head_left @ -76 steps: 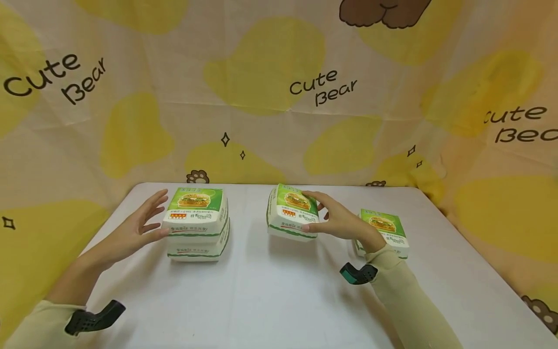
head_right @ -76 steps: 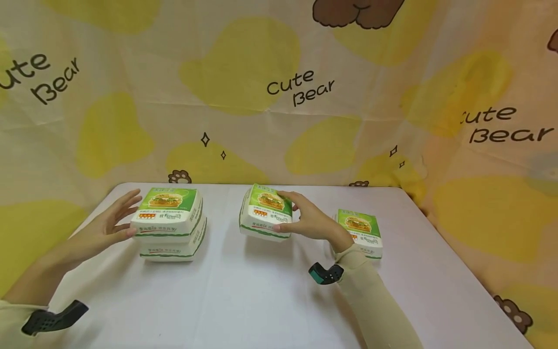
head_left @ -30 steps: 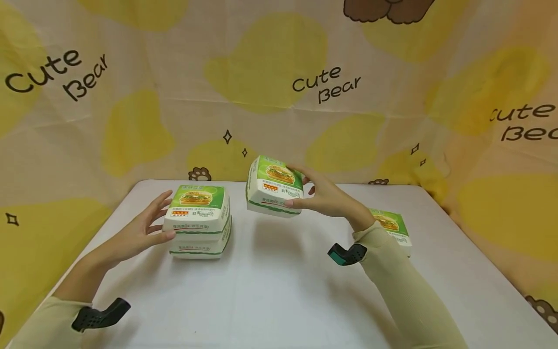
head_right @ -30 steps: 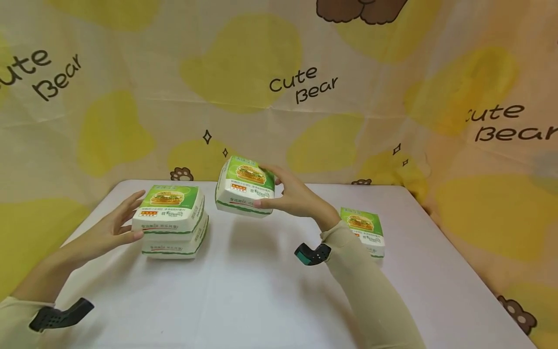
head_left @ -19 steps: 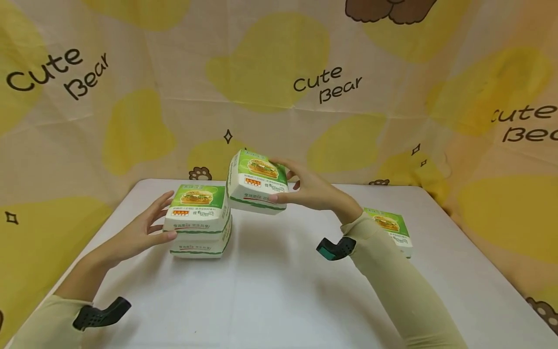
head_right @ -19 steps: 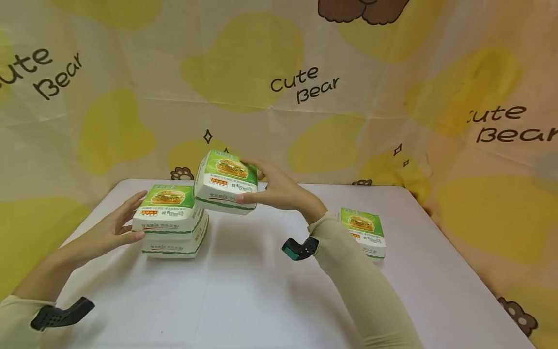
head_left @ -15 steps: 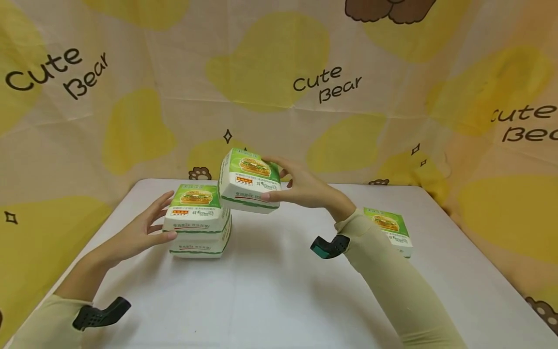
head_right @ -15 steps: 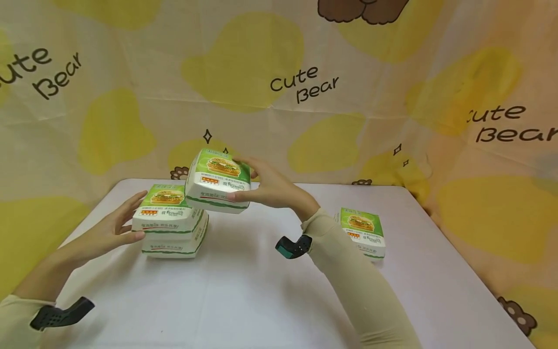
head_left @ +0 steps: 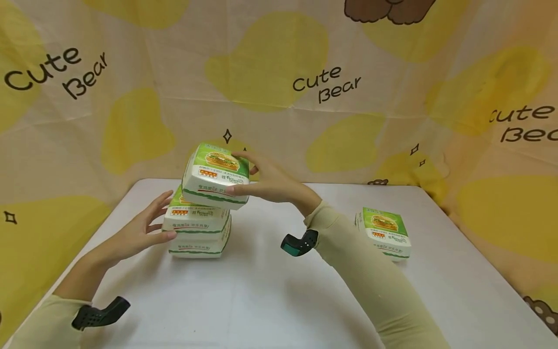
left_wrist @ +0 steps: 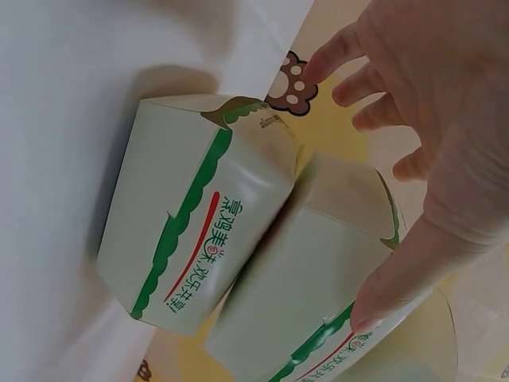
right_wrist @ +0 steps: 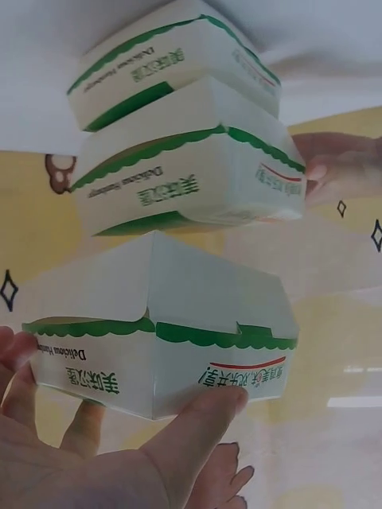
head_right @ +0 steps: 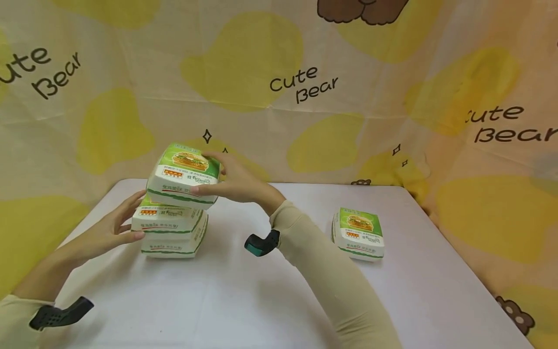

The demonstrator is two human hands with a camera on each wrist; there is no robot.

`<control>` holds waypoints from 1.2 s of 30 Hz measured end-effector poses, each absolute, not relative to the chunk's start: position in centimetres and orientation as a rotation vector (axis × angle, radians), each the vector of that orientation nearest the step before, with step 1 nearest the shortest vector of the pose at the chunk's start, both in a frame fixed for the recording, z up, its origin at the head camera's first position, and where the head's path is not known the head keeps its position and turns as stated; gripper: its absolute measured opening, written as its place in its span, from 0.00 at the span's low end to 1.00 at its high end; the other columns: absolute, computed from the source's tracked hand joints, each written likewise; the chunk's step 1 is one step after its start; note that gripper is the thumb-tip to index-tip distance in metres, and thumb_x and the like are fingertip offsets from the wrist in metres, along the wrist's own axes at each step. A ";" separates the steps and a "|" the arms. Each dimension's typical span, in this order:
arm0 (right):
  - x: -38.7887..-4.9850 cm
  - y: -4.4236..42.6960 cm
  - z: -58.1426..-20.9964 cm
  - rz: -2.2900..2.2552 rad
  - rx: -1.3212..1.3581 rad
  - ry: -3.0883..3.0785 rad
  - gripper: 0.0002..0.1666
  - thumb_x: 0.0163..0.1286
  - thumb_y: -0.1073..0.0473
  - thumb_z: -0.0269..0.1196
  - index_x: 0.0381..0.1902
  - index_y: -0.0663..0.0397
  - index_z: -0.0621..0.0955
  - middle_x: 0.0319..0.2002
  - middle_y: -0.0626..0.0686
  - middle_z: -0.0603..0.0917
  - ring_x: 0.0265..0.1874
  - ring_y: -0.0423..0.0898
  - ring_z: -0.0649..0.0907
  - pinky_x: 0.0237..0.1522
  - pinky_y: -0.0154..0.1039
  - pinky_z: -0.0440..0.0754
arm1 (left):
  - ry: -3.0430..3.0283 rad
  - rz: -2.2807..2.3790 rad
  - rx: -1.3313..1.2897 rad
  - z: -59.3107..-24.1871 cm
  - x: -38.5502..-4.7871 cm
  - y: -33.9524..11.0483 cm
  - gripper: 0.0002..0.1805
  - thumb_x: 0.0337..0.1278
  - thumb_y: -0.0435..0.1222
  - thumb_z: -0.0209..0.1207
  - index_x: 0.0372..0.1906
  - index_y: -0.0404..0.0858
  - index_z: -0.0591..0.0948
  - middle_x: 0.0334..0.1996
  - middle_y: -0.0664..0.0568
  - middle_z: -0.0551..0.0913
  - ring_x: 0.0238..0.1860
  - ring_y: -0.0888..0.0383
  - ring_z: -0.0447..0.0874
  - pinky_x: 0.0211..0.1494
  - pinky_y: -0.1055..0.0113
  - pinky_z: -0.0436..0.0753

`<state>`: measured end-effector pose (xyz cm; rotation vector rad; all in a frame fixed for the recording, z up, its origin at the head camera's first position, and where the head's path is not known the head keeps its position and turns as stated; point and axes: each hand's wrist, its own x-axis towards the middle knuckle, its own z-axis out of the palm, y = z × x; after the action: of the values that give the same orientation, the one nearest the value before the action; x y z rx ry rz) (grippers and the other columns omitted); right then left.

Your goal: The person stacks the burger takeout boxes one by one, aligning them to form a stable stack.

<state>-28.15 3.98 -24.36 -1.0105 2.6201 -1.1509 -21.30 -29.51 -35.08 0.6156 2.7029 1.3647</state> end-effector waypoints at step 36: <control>-27.5 -0.2 -24.2 -0.843 -1.147 2.582 0.56 0.64 0.38 0.68 0.82 0.37 0.53 0.76 0.55 0.59 0.69 0.52 0.68 0.68 0.56 0.72 | 2.703 1.381 0.598 -35.5 -20.9 -28.5 0.41 0.70 0.41 0.60 0.80 0.50 0.52 0.72 0.48 0.65 0.63 0.75 0.65 0.59 0.79 0.73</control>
<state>-27.45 -0.22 -24.17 -1.1469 2.5819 -0.8429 -20.94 -28.55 -35.45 0.5984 2.7030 1.3814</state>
